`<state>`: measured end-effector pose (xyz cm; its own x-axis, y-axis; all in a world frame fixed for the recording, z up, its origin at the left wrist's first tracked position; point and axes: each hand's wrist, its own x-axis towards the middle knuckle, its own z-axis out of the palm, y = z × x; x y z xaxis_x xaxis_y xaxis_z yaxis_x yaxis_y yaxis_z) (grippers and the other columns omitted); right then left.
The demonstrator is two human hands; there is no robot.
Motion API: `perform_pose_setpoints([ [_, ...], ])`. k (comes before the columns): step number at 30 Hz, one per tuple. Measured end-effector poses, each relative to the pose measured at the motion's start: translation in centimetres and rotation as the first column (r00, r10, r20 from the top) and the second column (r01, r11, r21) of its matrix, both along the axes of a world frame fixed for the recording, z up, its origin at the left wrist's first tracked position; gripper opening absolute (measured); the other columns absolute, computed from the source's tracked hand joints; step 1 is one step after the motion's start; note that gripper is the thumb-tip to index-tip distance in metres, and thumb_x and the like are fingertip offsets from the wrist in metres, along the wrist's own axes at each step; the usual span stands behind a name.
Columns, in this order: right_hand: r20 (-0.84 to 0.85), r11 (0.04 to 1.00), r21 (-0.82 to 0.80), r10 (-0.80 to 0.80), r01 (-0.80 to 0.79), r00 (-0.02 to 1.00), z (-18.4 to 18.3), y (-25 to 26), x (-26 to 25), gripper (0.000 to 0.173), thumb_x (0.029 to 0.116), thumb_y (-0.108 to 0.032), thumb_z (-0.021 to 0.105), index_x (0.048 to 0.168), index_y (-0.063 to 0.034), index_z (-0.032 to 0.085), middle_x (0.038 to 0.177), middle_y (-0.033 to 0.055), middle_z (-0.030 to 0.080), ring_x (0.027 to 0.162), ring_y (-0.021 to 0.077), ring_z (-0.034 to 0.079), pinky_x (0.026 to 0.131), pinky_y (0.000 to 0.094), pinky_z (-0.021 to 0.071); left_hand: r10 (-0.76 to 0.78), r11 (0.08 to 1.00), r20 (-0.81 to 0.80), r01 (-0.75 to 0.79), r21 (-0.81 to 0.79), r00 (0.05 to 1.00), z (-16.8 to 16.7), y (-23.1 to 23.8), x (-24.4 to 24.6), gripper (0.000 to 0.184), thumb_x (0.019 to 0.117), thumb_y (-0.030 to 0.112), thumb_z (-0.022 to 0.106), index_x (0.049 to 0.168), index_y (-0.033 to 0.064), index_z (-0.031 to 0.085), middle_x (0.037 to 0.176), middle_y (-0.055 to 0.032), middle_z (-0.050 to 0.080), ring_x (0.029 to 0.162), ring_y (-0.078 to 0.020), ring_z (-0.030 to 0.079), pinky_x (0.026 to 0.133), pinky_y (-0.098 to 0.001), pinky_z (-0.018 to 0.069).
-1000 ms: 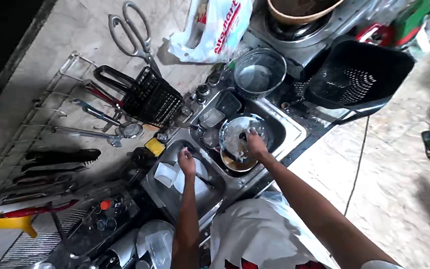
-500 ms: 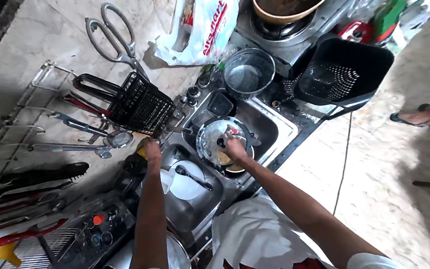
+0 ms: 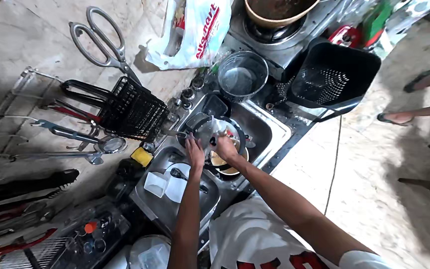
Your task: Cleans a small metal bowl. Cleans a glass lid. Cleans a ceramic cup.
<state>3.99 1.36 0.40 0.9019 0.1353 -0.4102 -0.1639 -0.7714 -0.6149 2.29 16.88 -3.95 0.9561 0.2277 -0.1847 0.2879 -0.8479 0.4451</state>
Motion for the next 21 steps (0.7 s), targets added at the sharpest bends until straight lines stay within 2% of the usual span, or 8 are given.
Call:
perform_pose_setpoints([
  [3,0.023,0.996,0.013,0.088,-0.088,0.996,-0.3,-0.9,-0.2,0.043,0.0928,-0.035,0.073,0.123,-0.0044,0.068,0.117,0.0199,0.069,0.105,0.0389,0.069,0.091,0.0584,0.0569,0.05,0.993,-0.064,-0.057,-0.108,0.997,-0.5,0.9,2.1,0.059,0.1086,0.049,0.04,0.153,0.0097,0.044,0.138,-0.0221,0.06,0.125,-0.0374,0.061,0.105,-0.0561,0.0495],
  [5,0.034,0.987,0.047,0.149,-0.151,0.988,-0.6,-1.6,-0.2,0.043,0.0937,-0.036,0.072,0.125,-0.0065,0.067,0.123,0.0183,0.067,0.109,0.0367,0.068,0.095,0.0563,0.0563,0.081,0.973,-0.123,-0.105,-0.204,0.989,-0.2,2.2,3.4,0.064,0.1066,0.057,0.04,0.125,0.0011,0.066,0.111,-0.0258,0.069,0.106,-0.0408,0.067,0.094,-0.0611,0.0524],
  [7,0.028,0.976,0.068,0.203,-0.205,0.979,-0.7,-2.0,-0.3,0.043,0.0938,-0.037,0.071,0.125,-0.0071,0.067,0.125,0.0171,0.066,0.111,0.0352,0.068,0.096,0.0559,0.0558,0.08,0.962,-0.201,-0.128,-0.241,0.976,-0.2,3.2,3.9,0.072,0.1064,0.06,0.034,0.106,-0.0011,0.071,0.098,-0.0249,0.071,0.095,-0.0404,0.069,0.089,-0.0615,0.0536],
  [10,0.042,0.966,0.097,0.238,-0.241,0.97,-1.1,-2.2,-0.2,0.04,0.0932,-0.036,0.072,0.123,-0.0092,0.068,0.124,0.0154,0.067,0.109,0.0339,0.068,0.095,0.0556,0.0564,0.15,0.868,-0.25,-0.248,-0.431,0.957,-0.8,3.2,3.6,0.064,0.1085,0.055,0.034,0.117,-0.0002,0.065,0.09,-0.0172,0.071,0.077,-0.0282,0.069,0.076,-0.0484,0.0597],
  [12,0.081,0.964,0.121,0.227,-0.235,0.971,-1.7,-2.3,0.1,0.039,0.0921,-0.034,0.073,0.122,-0.009,0.068,0.123,0.0151,0.067,0.108,0.0331,0.068,0.095,0.0545,0.0563,0.161,0.681,-0.3,-0.326,-0.656,0.94,-0.8,3.6,2.7,0.052,0.1076,0.045,0.049,0.134,0.0014,0.059,0.112,-0.0175,0.072,0.096,-0.0278,0.071,0.09,-0.0486,0.058],
  [15,0.11,0.961,0.138,0.224,-0.238,0.968,-2.7,-2.6,0.4,0.043,0.0909,-0.029,0.076,0.126,-0.0059,0.067,0.126,0.018,0.067,0.111,0.0358,0.068,0.098,0.0562,0.0551,0.135,0.41,-0.355,-0.378,-0.83,0.925,-0.5,3.4,1.0,0.042,0.103,0.018,0.062,0.141,0.0016,0.053,0.12,-0.0186,0.072,0.104,-0.0299,0.073,0.094,-0.046,0.06],
  [19,0.111,0.969,0.108,0.21,-0.222,0.971,-3.8,-2.1,0.7,0.049,0.0891,-0.028,0.078,0.132,-0.0089,0.065,0.138,0.0179,0.06,0.115,0.0384,0.066,0.097,0.0584,0.0555,0.248,0.441,-0.303,-0.385,-0.811,0.92,-1.6,2.7,-0.8,0.034,0.0976,0.016,0.071,0.123,-0.0052,0.061,0.098,-0.019,0.074,0.083,-0.0263,0.075,0.079,-0.0418,0.064],
  [21,0.122,0.975,0.115,0.178,-0.192,0.976,-3.8,-1.5,0.7,0.048,0.0879,-0.026,0.08,0.131,-0.0092,0.066,0.14,0.0181,0.059,0.116,0.038,0.066,0.097,0.0575,0.0558,0.302,0.406,-0.256,-0.367,-0.837,0.918,-2.3,2.5,-1.9,0.039,0.0923,0.009,0.075,0.126,-0.0047,0.061,0.104,-0.0187,0.073,0.09,-0.026,0.074,0.084,-0.0425,0.0628],
])
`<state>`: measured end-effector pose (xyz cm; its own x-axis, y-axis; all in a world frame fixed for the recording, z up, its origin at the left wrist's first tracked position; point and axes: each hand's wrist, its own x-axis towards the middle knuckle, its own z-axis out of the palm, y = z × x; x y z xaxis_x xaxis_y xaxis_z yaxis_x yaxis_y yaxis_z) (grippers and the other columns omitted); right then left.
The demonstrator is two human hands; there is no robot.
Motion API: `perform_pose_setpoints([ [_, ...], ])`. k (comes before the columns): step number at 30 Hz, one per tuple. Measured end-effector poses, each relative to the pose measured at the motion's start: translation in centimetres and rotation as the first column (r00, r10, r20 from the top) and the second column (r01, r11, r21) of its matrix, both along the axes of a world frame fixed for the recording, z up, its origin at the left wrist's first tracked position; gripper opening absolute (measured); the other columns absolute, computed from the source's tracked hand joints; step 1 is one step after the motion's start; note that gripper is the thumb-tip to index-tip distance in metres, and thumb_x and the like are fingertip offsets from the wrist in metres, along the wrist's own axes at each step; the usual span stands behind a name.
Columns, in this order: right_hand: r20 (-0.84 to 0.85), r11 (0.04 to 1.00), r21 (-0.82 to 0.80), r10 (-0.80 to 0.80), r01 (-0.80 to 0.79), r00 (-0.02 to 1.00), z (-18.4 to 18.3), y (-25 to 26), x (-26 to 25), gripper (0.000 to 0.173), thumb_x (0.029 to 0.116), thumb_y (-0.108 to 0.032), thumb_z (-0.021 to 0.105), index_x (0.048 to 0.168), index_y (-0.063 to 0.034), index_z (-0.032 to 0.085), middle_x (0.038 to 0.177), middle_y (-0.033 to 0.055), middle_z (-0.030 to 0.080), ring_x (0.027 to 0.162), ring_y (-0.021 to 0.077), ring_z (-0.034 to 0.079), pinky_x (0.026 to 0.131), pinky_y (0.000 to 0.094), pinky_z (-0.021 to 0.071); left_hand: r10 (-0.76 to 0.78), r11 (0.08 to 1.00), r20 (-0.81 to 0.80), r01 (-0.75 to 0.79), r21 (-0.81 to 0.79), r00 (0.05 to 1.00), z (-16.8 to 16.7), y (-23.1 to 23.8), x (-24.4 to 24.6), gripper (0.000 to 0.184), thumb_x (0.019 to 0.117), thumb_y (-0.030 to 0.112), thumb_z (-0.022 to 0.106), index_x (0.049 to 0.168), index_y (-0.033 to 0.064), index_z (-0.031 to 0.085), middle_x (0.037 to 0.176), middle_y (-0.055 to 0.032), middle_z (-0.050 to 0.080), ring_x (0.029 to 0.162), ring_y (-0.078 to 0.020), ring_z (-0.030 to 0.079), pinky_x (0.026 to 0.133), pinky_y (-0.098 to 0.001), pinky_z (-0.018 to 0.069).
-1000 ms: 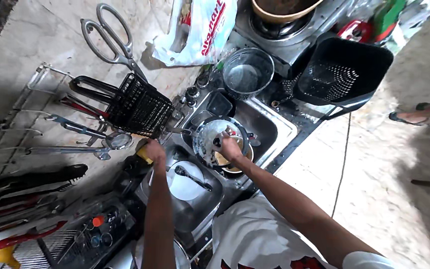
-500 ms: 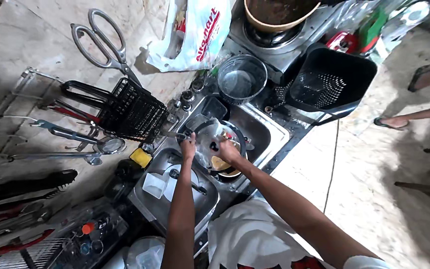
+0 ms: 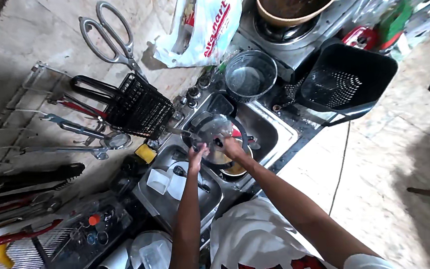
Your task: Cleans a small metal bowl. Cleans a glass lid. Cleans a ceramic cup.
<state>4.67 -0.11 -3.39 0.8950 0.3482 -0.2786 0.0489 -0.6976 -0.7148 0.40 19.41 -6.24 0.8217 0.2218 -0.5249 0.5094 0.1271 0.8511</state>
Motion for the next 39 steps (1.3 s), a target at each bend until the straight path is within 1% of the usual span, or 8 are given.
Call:
perform_pose_setpoints([
  [3,0.006,0.999,0.04,-0.033,0.033,0.999,0.0,0.7,0.2,0.046,0.0849,-0.017,0.081,0.127,-0.0081,0.067,0.135,0.0196,0.061,0.114,0.0382,0.066,0.096,0.0567,0.0568,0.018,0.992,0.082,-0.007,-0.125,0.996,-0.5,0.4,-1.0,0.067,0.0858,-0.005,0.074,0.145,-0.0029,0.044,0.124,-0.0213,0.069,0.115,-0.0288,0.068,0.1,-0.0433,0.0563],
  [7,-0.046,0.996,0.003,-0.084,0.084,0.995,-0.1,1.7,-0.3,0.047,0.0857,-0.015,0.08,0.13,-0.0089,0.065,0.144,0.0202,0.056,0.113,0.0421,0.066,0.095,0.0605,0.0568,-0.106,0.929,-0.01,0.102,0.355,0.994,0.3,1.5,-1.4,0.039,0.1044,0.029,0.06,0.13,-0.0011,0.06,0.103,-0.0139,0.075,0.093,-0.0205,0.073,0.089,-0.0412,0.0601],
  [10,-0.048,0.99,-0.033,-0.142,0.14,0.989,0.4,2.1,-0.2,0.048,0.086,-0.015,0.08,0.13,-0.0076,0.064,0.142,0.0221,0.056,0.113,0.0433,0.066,0.094,0.0608,0.0569,-0.118,0.827,-0.015,0.106,0.553,0.993,0.7,3.9,-1.2,0.028,0.1058,0.011,0.049,0.127,-0.0027,0.062,0.097,-0.0154,0.071,0.079,-0.0222,0.072,0.076,-0.0414,0.0632],
  [18,-0.079,0.977,-0.086,-0.202,0.196,0.976,0.0,1.9,-0.1,0.049,0.0872,-0.02,0.08,0.13,-0.0033,0.063,0.143,0.0231,0.054,0.108,0.0429,0.067,0.089,0.0605,0.0585,-0.074,0.189,-0.079,0.092,0.978,0.994,3.9,13.0,2.9,0.045,0.1043,0.024,0.052,0.144,0.0042,0.051,0.155,-0.0258,0.038,0.132,-0.0427,0.052,0.102,-0.0556,0.052],
  [25,-0.064,0.977,-0.068,-0.207,0.203,0.976,-1.9,1.5,0.1,0.051,0.0881,-0.022,0.08,0.132,-0.0033,0.062,0.142,0.0237,0.055,0.109,0.042,0.068,0.091,0.0592,0.0584,0.123,0.267,-0.234,0.195,0.944,0.964,2.3,11.5,1.5,0.049,0.1093,0.042,0.039,0.127,0.0039,0.064,0.118,-0.023,0.069,0.107,-0.0393,0.069,0.09,-0.058,0.0563],
  [29,-0.056,0.977,-0.072,-0.207,0.203,0.977,-2.1,1.5,-0.3,0.053,0.0901,-0.027,0.078,0.134,-0.0036,0.061,0.142,0.0226,0.055,0.107,0.0417,0.068,0.089,0.0598,0.0586,-0.043,0.449,-0.394,0.37,0.813,0.918,-3.8,10.4,-1.6,0.067,0.0981,0.038,0.067,0.149,-0.0006,0.046,0.142,-0.0242,0.057,0.13,-0.0368,0.058,0.11,-0.0509,0.0477],
  [33,-0.019,0.966,-0.169,-0.202,0.196,0.979,-0.9,1.0,-0.9,0.056,0.0933,-0.038,0.074,0.135,-0.0027,0.06,0.149,0.0228,0.05,0.12,0.0425,0.062,0.096,0.0603,0.0557,-0.121,0.476,-0.348,0.362,0.802,0.93,-5.9,10.8,-2.1,0.033,0.0975,0.025,0.067,0.118,-0.0001,0.07,0.12,-0.0218,0.069,0.118,-0.0354,0.065,0.105,-0.0506,0.0502],
  [39,-0.063,0.99,0.066,-0.12,0.124,0.991,2.0,3.9,-3.4,0.034,0.1028,-0.029,0.057,0.128,-0.0075,0.067,0.129,0.0154,0.066,0.116,0.0291,0.067,0.102,0.0483,0.0544,-0.068,0.76,-0.004,0.054,0.647,0.998,-0.3,8.4,-2.4,0.034,0.1059,0.022,0.054,0.125,-0.006,0.058,0.115,-0.0226,0.067,0.103,-0.0282,0.068,0.093,-0.0439,0.0563],
])
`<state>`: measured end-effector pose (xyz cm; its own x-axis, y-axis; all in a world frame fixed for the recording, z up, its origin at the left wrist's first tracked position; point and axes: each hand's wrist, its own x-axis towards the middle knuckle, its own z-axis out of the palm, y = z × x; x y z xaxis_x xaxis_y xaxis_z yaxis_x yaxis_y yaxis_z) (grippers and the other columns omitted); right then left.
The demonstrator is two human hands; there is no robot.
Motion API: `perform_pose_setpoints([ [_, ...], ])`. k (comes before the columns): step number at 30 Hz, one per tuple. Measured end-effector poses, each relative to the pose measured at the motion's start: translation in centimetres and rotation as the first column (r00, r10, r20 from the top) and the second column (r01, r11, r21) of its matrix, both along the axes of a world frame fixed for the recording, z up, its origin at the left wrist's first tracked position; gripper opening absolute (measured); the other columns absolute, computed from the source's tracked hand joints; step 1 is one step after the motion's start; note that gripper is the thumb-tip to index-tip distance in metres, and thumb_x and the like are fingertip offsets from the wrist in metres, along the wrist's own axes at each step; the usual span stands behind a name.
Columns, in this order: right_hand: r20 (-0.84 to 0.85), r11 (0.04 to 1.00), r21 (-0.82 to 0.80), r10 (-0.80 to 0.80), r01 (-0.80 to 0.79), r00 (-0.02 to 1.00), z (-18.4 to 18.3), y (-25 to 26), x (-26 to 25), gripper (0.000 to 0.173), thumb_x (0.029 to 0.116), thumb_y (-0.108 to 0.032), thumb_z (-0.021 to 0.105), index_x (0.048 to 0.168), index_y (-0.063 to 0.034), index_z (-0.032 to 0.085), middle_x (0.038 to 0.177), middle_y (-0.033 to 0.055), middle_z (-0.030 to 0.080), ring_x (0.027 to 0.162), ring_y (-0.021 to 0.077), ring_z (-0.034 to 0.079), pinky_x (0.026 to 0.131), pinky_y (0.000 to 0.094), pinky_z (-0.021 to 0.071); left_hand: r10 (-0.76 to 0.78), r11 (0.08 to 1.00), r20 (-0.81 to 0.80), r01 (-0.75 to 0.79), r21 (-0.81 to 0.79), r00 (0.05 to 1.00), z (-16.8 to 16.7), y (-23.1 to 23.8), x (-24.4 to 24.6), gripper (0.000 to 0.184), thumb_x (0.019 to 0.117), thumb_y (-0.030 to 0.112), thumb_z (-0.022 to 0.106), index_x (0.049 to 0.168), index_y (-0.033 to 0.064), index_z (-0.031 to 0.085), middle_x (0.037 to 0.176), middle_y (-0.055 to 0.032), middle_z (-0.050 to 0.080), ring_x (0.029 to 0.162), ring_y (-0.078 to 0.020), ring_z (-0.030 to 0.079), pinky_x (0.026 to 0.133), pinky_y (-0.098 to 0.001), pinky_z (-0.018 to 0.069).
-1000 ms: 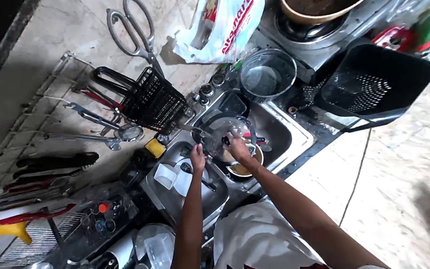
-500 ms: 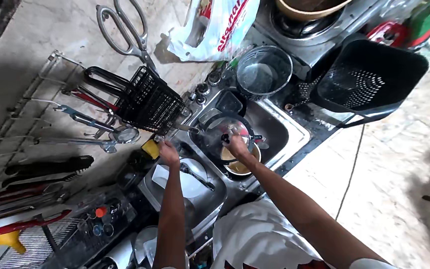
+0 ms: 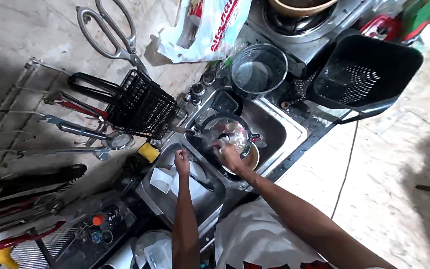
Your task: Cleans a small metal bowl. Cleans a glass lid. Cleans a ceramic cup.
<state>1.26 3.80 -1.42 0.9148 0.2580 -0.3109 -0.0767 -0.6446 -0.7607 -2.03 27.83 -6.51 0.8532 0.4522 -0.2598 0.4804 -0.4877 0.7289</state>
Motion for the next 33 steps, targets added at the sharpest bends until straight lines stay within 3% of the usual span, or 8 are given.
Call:
perform_pose_setpoints([
  [3,-0.262,0.949,0.31,0.036,0.049,0.964,-0.4,3.4,-0.1,0.054,0.1005,-0.037,0.064,0.143,-0.0051,0.055,0.132,0.0157,0.067,0.118,0.0251,0.068,0.105,0.0441,0.0545,-0.012,0.986,0.176,0.04,-0.159,0.984,3.2,-1.5,-1.0,0.03,0.105,0.018,0.055,0.123,-0.0059,0.056,0.105,-0.0182,0.066,0.095,-0.0213,0.066,0.087,-0.0381,0.0565],
  [7,-0.632,0.704,0.539,-0.024,0.462,0.775,0.3,6.7,0.6,0.072,0.0917,-0.041,0.078,0.148,-0.0087,0.048,0.132,0.0139,0.067,0.117,0.0236,0.068,0.101,0.0426,0.0581,-0.018,0.913,0.207,0.1,-0.395,0.978,5.2,-2.2,-0.8,0.031,0.1021,0.009,0.057,0.129,-0.0055,0.055,0.116,-0.0174,0.066,0.106,-0.0202,0.065,0.095,-0.0383,0.0553],
  [11,-0.671,0.677,0.473,-0.137,0.564,0.728,-0.6,6.2,2.5,0.055,0.0971,-0.047,0.068,0.138,-0.0113,0.06,0.129,0.0134,0.067,0.115,0.0261,0.066,0.098,0.0496,0.0555,-0.11,0.992,0.066,0.105,0.071,0.992,5.3,0.6,1.6,0.032,0.1072,0.026,0.052,0.126,0.0049,0.067,0.122,-0.0137,0.069,0.111,-0.0235,0.067,0.099,-0.0448,0.0554],
  [15,-0.792,0.535,0.39,-0.221,0.75,0.569,1.0,4.5,4.5,0.075,0.0898,-0.062,0.069,0.147,-0.0167,0.052,0.142,0.0129,0.059,0.128,0.0306,0.058,0.101,0.0551,0.051,0.106,0.81,-0.171,0.015,0.587,0.98,5.7,5.3,4.6,0.066,0.1081,0.05,0.037,0.152,0.0017,0.041,0.144,-0.0302,0.051,0.121,-0.0463,0.061,0.098,-0.0613,0.0523],
  [19,-0.803,0.51,0.452,-0.124,0.732,0.583,-0.2,3.5,5.2,0.073,0.0891,-0.064,0.068,0.144,-0.0178,0.054,0.137,0.0095,0.063,0.124,0.0264,0.061,0.099,0.0514,0.0536,0.148,0.752,-0.376,0.143,0.644,0.915,5.9,7.3,7.9,0.075,0.1046,0.063,0.035,0.141,-0.0009,0.052,0.115,-0.0305,0.068,0.106,-0.0479,0.068,0.086,-0.065,0.0553],
  [24,-0.748,0.546,0.533,-0.053,0.646,0.662,-1.2,0.0,3.6,0.059,0.0984,-0.052,0.063,0.143,-0.0152,0.055,0.13,0.0078,0.068,0.116,0.0211,0.066,0.097,0.0437,0.0564,0.125,0.79,-0.435,0.176,0.588,0.892,6.4,7.3,9.3,0.053,0.1084,0.036,0.043,0.138,-0.0073,0.054,0.132,-0.0337,0.059,0.121,-0.0473,0.061,0.099,-0.0612,0.051],
  [28,-0.759,0.54,0.464,-0.165,0.702,0.63,-0.3,-4.4,2.4,0.05,0.1021,-0.045,0.061,0.138,-0.0111,0.058,0.121,0.0084,0.071,0.107,0.0196,0.069,0.093,0.0406,0.0573,-0.031,0.774,-0.359,0.25,0.582,0.933,6.3,7.9,8.0,0.04,0.0936,0.009,0.066,0.13,-0.0066,0.059,0.148,-0.0336,0.045,0.126,-0.0504,0.055,0.1,-0.0633,0.0501],
  [33,-0.77,0.469,0.404,-0.288,0.785,0.569,-1.1,-8.7,1.5,0.047,0.1027,-0.041,0.06,0.139,-0.0113,0.057,0.115,0.0099,0.072,0.099,0.021,0.07,0.086,0.0409,0.0594,-0.089,0.781,-0.105,0.135,0.61,0.99,6.5,5.6,5.3,0.037,0.1035,0.014,0.051,0.137,0.0023,0.06,0.154,-0.0268,0.042,0.137,-0.0471,0.045,0.11,-0.0627,0.0413],
])
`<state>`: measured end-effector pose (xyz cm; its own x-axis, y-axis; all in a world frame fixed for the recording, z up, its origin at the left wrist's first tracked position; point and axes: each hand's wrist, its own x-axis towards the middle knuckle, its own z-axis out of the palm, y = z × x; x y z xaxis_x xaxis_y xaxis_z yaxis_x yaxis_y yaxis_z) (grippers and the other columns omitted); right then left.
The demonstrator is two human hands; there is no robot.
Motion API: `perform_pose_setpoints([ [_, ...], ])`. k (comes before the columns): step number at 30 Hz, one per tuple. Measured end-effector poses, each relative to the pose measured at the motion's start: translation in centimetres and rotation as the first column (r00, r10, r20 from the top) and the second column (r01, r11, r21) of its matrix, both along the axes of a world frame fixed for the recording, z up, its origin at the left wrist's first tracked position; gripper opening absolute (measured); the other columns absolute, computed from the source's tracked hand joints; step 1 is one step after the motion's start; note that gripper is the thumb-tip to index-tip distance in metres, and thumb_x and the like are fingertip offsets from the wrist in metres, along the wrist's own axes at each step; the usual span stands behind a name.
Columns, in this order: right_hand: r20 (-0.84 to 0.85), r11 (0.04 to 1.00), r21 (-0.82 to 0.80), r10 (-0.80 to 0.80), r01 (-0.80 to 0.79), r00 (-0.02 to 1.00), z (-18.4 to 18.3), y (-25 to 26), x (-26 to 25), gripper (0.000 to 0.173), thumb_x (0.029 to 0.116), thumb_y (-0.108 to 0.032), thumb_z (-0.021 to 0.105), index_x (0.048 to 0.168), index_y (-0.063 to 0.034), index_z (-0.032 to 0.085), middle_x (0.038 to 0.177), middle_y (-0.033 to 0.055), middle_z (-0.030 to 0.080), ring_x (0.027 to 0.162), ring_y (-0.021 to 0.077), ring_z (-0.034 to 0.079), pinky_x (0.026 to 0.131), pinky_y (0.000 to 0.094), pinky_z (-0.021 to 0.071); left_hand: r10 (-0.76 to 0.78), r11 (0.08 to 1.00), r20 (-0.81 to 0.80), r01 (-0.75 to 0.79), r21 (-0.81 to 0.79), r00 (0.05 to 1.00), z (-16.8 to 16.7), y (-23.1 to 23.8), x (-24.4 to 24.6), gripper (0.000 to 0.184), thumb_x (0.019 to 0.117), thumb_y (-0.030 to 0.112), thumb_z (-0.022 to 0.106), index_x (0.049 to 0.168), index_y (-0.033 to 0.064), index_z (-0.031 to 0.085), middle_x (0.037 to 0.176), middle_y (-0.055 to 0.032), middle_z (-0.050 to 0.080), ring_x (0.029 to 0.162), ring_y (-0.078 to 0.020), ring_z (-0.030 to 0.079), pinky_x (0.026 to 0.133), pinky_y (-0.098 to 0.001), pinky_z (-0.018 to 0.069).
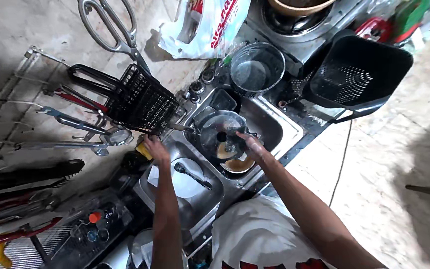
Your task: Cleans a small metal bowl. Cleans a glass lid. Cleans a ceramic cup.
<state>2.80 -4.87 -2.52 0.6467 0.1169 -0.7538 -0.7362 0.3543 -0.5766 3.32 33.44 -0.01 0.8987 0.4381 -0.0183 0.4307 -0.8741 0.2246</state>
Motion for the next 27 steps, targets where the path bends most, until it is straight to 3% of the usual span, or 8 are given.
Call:
perform_pose_setpoints([
  [4,0.021,0.996,-0.094,0.008,-0.006,1.0,0.2,-0.5,-0.3,0.044,0.1049,-0.038,0.058,0.136,-0.007,0.057,0.111,0.0131,0.072,0.093,0.0224,0.071,0.081,0.0411,0.0609,-0.076,0.923,0.011,0.075,-0.377,0.997,-2.3,-8.3,-2.4,0.043,0.1102,0.027,0.041,0.141,0.0005,0.054,0.138,-0.0239,0.058,0.126,-0.0365,0.059,0.108,-0.053,0.0481],
  [9,0.097,0.915,-0.38,0.186,-0.136,0.978,-0.4,0.0,-1.2,0.033,0.1026,-0.03,0.065,0.123,-0.0036,0.065,0.102,0.0159,0.072,0.084,0.0245,0.071,0.075,0.0444,0.0608,0.067,0.708,-0.163,-0.162,-0.687,0.984,-6.8,-14.4,-2.2,0.071,0.1016,0.047,0.06,0.153,0.0033,0.04,0.12,-0.0238,0.068,0.103,-0.0336,0.071,0.094,-0.0527,0.0571],
  [12,0.12,0.841,-0.508,0.286,-0.189,0.951,-0.3,0.8,-1.7,0.035,0.1039,-0.033,0.061,0.122,-0.0036,0.066,0.105,0.0174,0.072,0.092,0.0278,0.072,0.085,0.0505,0.0601,0.211,0.496,-0.166,-0.252,-0.831,0.963,-7.2,-15.7,-1.5,0.064,0.1028,0.038,0.062,0.151,0.0012,0.041,0.106,-0.0224,0.07,0.084,-0.0281,0.072,0.081,-0.0448,0.0617],
  [16,0.085,0.566,-0.769,0.552,-0.298,0.829,3.3,3.2,-3.2,0.04,0.1073,-0.032,0.048,0.132,-0.0053,0.063,0.112,0.0202,0.072,0.105,0.0349,0.07,0.097,0.055,0.055,0.319,0.115,-0.122,-0.166,-0.979,0.94,-5.9,-18.2,-2.5,0.055,0.1116,0.028,0.043,0.158,0.0073,0.024,0.131,-0.022,0.065,0.105,-0.031,0.072,0.091,-0.0473,0.0612],
  [19,0.145,0.394,-0.892,0.714,-0.221,0.685,4.5,5.9,-5.7,0.041,0.1044,-0.021,0.049,0.143,-0.0119,0.059,0.137,0.0157,0.064,0.121,0.035,0.065,0.1,0.0543,0.0551,0.317,0.159,-0.011,-0.065,-0.985,0.948,-4.3,-19.8,-4.4,0.05,0.1109,0.025,0.044,0.157,0.0073,0.032,0.139,-0.0162,0.062,0.12,-0.0246,0.065,0.102,-0.0436,0.0543],
  [21,0.237,0.388,-0.905,0.8,-0.173,0.551,3.1,7.6,-7.6,0.049,0.1055,-0.025,0.045,0.152,-0.0107,0.05,0.158,0.012,0.049,0.145,0.0299,0.046,0.118,0.0518,0.0401,0.303,0.236,-0.002,-0.078,-0.969,0.953,-2.8,-20.4,-5.6,0.05,0.1115,0.024,0.04,0.158,0.0067,0.034,0.153,-0.014,0.049,0.135,-0.021,0.052,0.112,-0.0394,0.0448],
  [23,0.327,0.454,-0.868,0.826,-0.199,0.46,1.7,8.2,-8.1,0.061,0.1108,-0.037,0.03,0.161,-0.0014,0.032,0.169,0.0156,0.027,0.159,0.027,0.019,0.131,0.0501,0.0119,0.371,0.244,-0.069,-0.169,-0.955,0.926,-0.9,-21.0,-6.6,0.048,0.1122,0.022,0.039,0.157,0.0063,0.034,0.151,-0.0151,0.05,0.127,-0.0177,0.056,0.102,-0.0331,0.0486],
  [27,0.408,0.515,-0.848,0.785,-0.126,0.466,1.5,9.2,-6.7,0.072,0.1104,-0.052,0.018,0.164,-0.0045,0.022,0.173,0.0122,0.016,0.161,0.0233,0.01,0.132,0.0463,0.0092,0.455,0.07,-0.082,-0.127,-0.989,0.887,1.3,-21.6,-8.6,0.045,0.1105,0.016,0.039,0.154,0.0051,0.036,0.135,-0.0176,0.059,0.115,-0.0199,0.062,0.098,-0.0388,0.0536],
])
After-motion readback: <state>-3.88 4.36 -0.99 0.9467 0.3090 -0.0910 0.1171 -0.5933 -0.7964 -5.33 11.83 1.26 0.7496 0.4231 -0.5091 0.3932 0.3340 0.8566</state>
